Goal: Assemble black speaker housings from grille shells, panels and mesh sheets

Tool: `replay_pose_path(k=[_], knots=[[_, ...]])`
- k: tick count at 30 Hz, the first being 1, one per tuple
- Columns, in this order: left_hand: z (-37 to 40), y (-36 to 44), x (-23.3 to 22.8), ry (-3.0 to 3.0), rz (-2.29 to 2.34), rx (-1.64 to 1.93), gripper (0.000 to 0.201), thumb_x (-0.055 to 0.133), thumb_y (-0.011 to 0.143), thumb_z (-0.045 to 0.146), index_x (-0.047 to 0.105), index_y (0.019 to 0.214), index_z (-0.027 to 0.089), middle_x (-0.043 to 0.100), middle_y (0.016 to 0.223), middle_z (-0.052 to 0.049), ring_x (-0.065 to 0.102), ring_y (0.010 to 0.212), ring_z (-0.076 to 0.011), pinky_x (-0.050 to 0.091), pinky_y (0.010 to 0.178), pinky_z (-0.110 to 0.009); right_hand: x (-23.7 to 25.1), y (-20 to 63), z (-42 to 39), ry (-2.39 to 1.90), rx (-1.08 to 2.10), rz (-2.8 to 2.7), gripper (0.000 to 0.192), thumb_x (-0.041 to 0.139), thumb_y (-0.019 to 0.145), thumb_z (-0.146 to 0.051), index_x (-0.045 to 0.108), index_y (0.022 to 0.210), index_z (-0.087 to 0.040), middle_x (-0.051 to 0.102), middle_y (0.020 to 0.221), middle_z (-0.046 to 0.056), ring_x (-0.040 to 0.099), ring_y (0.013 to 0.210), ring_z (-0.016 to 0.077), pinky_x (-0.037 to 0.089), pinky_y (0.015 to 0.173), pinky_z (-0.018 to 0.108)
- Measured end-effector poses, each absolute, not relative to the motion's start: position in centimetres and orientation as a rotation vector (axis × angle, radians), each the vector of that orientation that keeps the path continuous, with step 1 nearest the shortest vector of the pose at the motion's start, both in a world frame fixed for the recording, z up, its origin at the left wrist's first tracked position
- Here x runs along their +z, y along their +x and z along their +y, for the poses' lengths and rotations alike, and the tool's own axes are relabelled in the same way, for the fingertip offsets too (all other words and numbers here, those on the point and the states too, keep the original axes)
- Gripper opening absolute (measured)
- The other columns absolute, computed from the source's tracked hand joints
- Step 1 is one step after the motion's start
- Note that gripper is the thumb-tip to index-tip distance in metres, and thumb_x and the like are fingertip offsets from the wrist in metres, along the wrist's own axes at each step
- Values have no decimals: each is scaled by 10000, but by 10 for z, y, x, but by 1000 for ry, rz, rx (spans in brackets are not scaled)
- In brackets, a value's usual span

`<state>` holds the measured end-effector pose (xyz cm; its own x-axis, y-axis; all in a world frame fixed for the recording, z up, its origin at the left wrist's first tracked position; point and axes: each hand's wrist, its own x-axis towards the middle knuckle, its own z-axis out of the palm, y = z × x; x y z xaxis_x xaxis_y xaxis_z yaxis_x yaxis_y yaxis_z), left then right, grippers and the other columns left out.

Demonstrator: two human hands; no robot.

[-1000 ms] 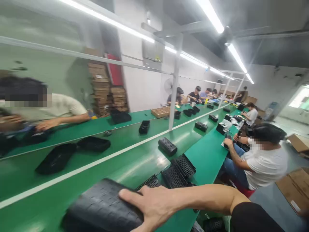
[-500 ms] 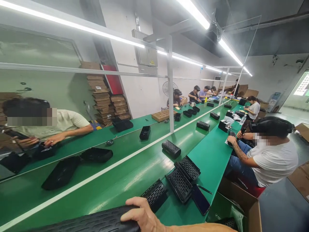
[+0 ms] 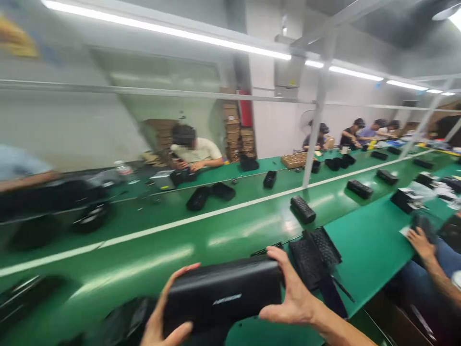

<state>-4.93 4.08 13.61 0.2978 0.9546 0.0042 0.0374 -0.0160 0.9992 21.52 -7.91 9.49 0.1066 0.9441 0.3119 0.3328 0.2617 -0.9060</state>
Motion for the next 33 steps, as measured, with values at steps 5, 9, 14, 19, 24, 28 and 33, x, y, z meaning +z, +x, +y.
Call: replay_pose_path(k=[5,9,14,19,24,28,33], knots=[[43,-40,104,1407,860,998,944,821,588,682,591,1393,246,682,1276,-93,639,1129,-372,526,989,-437,85,231,-85,-1358,730,-1371,816,792,803,-460,401,1494,-272,418,1609,146,400,1506,384,330,1240,536],[39,-33,74,1218,821,1066,935,843,620,604,558,1435,248,635,1382,-103,617,1217,-365,489,1063,-448,92,247,-77,-1461,925,-1322,808,795,802,-544,440,1485,-298,554,1480,132,625,1261,345,530,1052,467],[7,-1,32,678,700,1036,815,736,747,668,584,1443,274,723,1292,-99,649,1237,-370,498,1079,-519,78,233,-70,-1233,955,-1110,1197,774,714,-798,177,1646,-341,420,1635,167,530,1416,387,507,1092,544],[-10,27,0,558,719,698,836,614,783,834,679,1348,222,687,1391,-166,572,1347,-451,511,1043,-586,59,206,-69,-1294,1053,-1210,989,862,631,-687,559,1466,-253,715,1285,163,671,1186,425,522,1054,619],[15,-7,33,1106,803,957,1070,756,714,798,386,1602,330,303,1722,-141,319,1556,-420,425,1170,-541,74,227,-63,-1574,673,-1604,1051,844,642,-298,416,1601,-317,558,1514,136,514,1384,422,384,1172,610],[25,-14,61,1638,797,705,1022,932,623,539,509,1528,324,329,1694,-130,310,1552,-434,309,1253,-581,77,232,-55,-1759,492,-1961,1000,854,597,-243,526,1542,-274,625,1377,180,567,1290,430,408,1099,635],[20,-9,50,1625,885,816,758,844,724,435,587,1417,265,489,1545,-135,435,1468,-399,333,1237,-545,67,248,-61,-1729,626,-1873,1025,890,709,-381,400,1609,-339,467,1588,140,359,1512,429,253,1221,672]])
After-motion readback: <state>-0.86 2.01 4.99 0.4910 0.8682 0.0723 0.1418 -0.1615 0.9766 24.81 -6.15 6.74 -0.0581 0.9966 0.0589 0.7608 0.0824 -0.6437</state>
